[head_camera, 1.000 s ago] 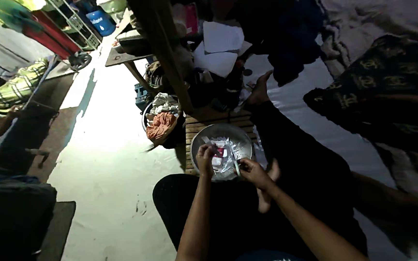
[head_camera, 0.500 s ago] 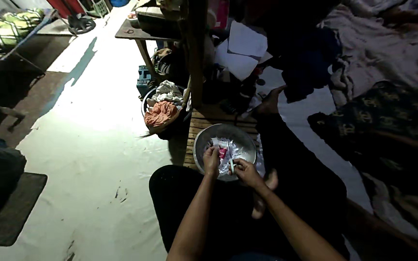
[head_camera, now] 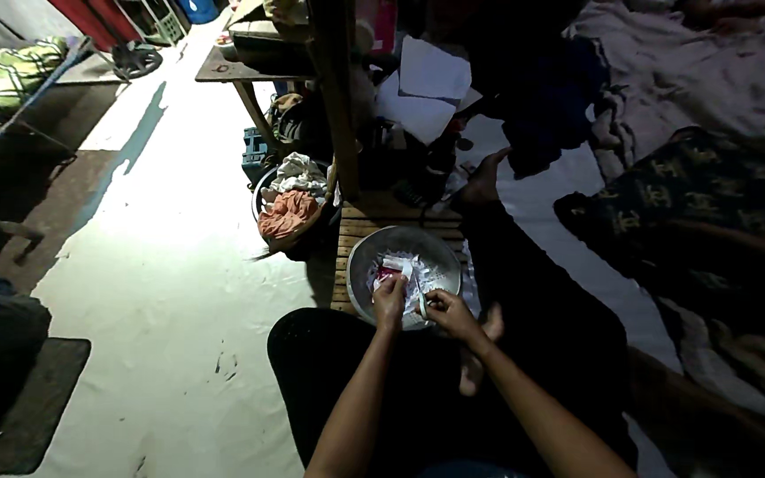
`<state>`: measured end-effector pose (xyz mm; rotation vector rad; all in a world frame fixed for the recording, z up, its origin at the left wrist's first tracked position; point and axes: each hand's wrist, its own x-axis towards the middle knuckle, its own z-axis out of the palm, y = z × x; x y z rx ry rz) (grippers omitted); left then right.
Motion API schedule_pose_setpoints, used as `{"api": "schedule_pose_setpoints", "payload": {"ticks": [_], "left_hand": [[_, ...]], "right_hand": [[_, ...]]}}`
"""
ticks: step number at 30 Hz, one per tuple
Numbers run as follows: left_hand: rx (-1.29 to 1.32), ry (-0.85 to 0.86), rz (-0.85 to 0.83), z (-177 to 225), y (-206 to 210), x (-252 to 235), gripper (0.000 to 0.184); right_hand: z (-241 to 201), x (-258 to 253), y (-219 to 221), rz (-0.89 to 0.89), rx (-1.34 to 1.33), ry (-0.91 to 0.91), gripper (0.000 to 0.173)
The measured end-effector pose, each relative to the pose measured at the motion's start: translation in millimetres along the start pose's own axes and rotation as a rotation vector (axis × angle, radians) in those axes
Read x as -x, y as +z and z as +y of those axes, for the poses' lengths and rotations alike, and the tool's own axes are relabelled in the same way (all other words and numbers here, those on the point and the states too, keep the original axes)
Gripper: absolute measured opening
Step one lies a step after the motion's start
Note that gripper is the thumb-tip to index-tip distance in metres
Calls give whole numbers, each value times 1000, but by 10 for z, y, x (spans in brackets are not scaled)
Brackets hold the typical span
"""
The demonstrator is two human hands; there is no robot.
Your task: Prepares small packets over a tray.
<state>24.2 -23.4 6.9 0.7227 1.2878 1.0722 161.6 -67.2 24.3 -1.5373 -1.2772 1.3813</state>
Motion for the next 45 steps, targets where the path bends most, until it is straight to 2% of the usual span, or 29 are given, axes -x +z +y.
{"api": "schedule_pose_setpoints", "payload": {"ticks": [16,30,40,45], "left_hand": [[46,-27,-42,3,-4,33,17],[85,-34,3,38,-112,160,16],[135,9,74,50,-196,79,17],[140,15,83,19,-195,33,17]], "right_hand": [[15,-3,25,80,-45,-62,19],[13,24,79,68,-61,-99,17],[-70,51,24,-49,2,-20,19],[-108,50,59,-49,2,-2,20]]}}
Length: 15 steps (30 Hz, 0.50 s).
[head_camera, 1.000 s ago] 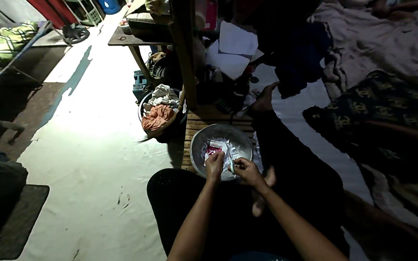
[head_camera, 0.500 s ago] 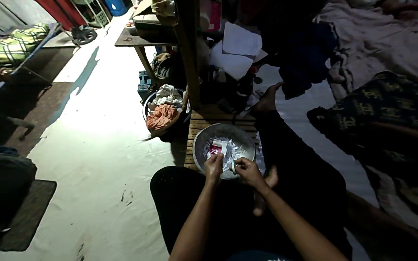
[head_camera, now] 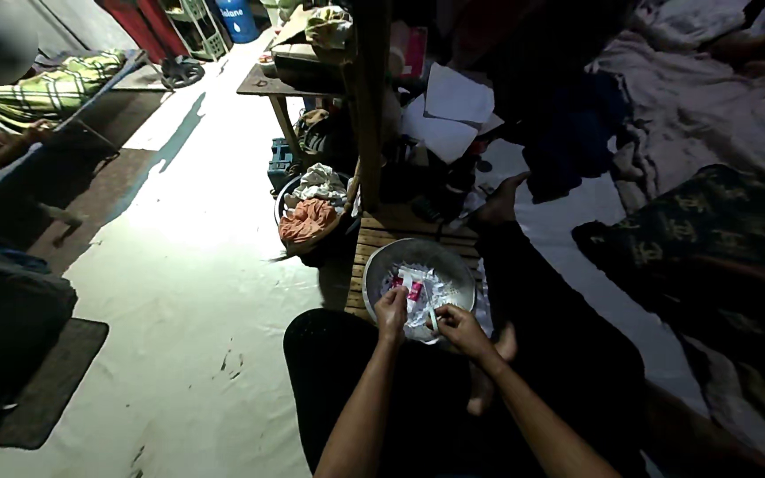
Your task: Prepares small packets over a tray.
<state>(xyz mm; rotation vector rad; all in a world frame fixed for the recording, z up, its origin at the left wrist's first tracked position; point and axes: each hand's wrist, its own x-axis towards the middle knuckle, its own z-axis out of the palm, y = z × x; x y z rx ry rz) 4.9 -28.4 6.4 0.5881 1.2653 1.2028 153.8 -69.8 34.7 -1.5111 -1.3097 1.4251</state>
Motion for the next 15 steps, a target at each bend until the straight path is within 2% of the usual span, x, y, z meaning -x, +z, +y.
{"api": "schedule_pose_setpoints", "payload": {"ticks": [15], "left_hand": [[54,23,69,6,25,1,18]], "right_hand": [[-53,-70,24,-4,52,-19,22]]}}
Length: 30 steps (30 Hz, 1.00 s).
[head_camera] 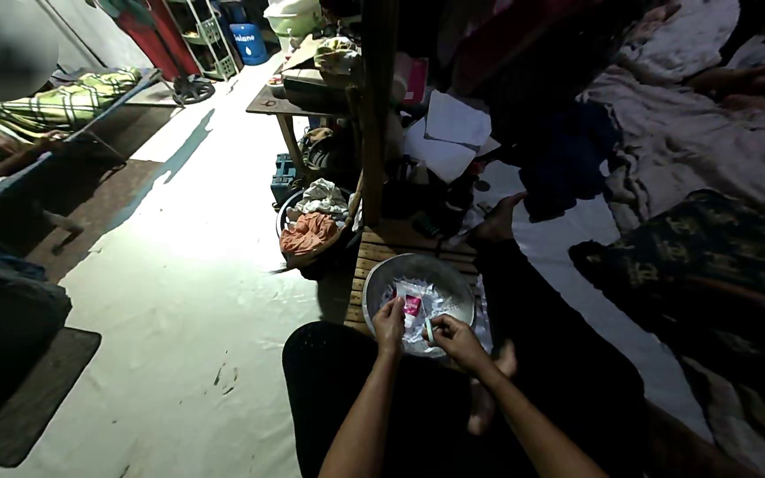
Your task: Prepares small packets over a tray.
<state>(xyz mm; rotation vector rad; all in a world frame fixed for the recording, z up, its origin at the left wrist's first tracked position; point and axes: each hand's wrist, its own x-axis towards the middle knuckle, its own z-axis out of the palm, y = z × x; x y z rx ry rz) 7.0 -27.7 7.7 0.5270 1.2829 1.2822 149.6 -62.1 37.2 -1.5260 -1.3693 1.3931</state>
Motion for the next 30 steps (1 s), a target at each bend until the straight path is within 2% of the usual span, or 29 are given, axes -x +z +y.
{"api": "schedule_pose_setpoints", "payload": {"ticks": [9,30], "left_hand": [[21,-10,-8,-7,-4,-4,18],[-15,-62,-69,51,24,42,17]], "right_hand": [[22,-19,-5,-86,113,75,26],[-8,-13,-5,-44,56,28,26]]}}
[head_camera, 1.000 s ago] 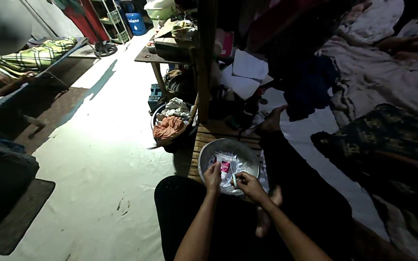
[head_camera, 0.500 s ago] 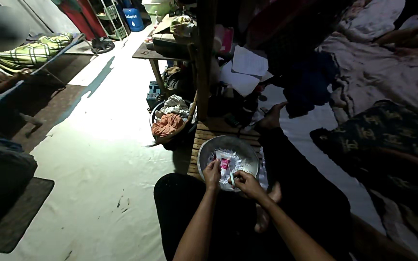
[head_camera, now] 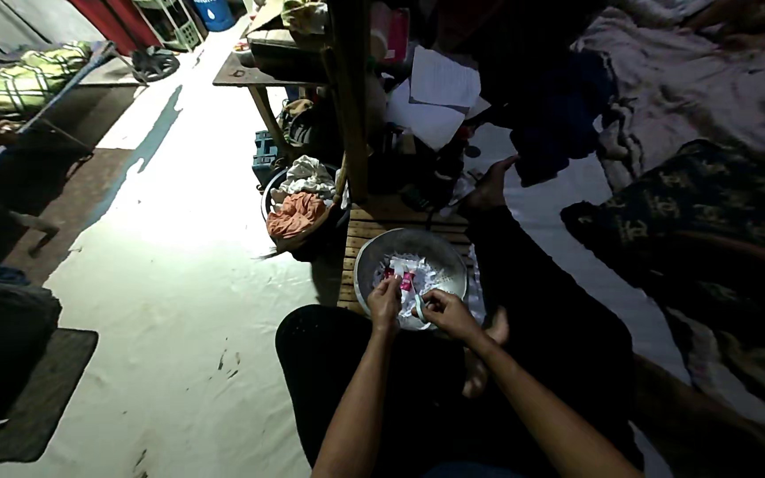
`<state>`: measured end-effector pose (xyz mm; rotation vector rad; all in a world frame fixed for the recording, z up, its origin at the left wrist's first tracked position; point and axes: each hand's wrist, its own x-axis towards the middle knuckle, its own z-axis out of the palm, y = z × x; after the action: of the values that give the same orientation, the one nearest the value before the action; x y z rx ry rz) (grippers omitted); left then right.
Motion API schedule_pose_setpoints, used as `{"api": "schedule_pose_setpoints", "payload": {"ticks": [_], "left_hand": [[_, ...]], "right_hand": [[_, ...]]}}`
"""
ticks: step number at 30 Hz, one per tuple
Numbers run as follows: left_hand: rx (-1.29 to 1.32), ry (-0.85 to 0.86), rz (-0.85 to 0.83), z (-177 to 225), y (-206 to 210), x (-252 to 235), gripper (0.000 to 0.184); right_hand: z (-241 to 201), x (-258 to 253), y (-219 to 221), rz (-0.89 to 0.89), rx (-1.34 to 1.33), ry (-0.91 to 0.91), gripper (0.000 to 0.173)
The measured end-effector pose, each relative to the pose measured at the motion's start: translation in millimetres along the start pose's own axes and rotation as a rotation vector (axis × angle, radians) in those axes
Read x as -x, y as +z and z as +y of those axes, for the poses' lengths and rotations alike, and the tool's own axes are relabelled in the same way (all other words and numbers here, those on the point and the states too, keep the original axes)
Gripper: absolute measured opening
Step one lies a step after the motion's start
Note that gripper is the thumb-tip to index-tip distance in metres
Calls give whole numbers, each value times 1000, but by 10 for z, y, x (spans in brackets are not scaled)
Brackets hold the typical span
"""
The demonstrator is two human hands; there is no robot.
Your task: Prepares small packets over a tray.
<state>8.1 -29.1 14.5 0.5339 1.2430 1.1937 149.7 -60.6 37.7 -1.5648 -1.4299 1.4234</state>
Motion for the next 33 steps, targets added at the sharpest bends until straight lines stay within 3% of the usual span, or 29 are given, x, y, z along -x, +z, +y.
{"api": "schedule_pose_setpoints", "payload": {"ticks": [33], "left_hand": [[-14,-27,-81,21,1,21,16]], "right_hand": [[63,34,3,44,-27,-57,25]]}}
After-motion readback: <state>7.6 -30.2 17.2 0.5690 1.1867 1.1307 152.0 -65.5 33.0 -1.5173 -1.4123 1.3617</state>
